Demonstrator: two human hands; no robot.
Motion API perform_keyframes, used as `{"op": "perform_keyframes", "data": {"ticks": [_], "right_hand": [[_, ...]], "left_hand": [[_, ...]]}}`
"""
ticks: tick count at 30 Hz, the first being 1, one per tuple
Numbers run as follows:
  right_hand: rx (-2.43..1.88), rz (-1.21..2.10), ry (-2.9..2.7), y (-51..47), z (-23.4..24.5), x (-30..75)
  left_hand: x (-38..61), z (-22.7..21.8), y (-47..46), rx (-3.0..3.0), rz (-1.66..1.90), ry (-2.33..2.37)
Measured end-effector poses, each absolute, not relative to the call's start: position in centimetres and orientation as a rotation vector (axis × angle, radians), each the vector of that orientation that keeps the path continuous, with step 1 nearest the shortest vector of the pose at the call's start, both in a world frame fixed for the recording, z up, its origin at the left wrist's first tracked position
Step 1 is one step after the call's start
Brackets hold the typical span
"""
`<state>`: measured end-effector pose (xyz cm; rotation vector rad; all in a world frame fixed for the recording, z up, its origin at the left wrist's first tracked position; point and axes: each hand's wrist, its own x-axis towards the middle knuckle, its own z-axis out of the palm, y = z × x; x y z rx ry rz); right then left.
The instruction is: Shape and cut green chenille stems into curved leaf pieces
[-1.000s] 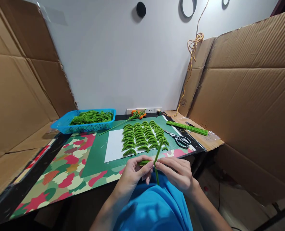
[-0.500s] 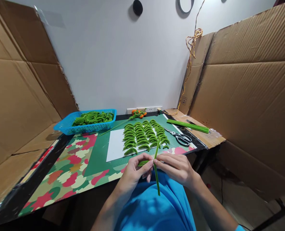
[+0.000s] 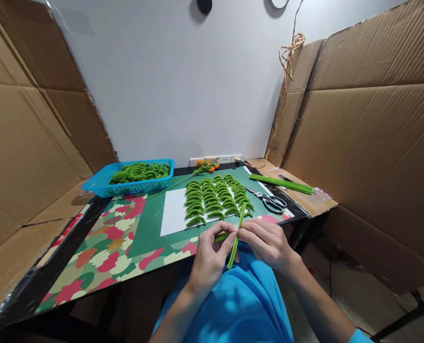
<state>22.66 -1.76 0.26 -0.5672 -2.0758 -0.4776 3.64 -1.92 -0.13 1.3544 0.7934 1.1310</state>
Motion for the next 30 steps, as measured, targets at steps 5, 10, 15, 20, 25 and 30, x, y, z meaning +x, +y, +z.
{"op": "perform_keyframes", "data": {"ticks": [5, 10, 15, 20, 25, 30], "right_hand": [[-0.678, -0.486, -1.976, -2.9, 0.6, 21.7], [-0.871, -0.026, -1.810, -3.9, 0.8, 20.1], [-0.948, 1.067, -1.459, -2.7, 0.9, 19.9], [-0.938, 1.182, -1.323, -0.5, 0.0, 20.3], [-0.949, 0.970, -1.358, -0.3, -0.8, 20.4], [-0.948, 0.940, -1.392, -0.5, -1.4, 20.3]], "left_hand": [[5.0, -1.3, -2.6, 1.589, 1.416, 0.873], [4.7, -1.6, -1.9, 2.201, 1.777, 0.878], [3.4, -2.0, -0.3, 2.737, 1.781, 0.817], [4.0, -2.3, 0.8, 2.614, 1.684, 0.981], [4.3, -1.3, 1.1, 1.851, 1.327, 1.016], [3.6, 0.0, 1.3, 1.587, 1.067, 0.938]]}}
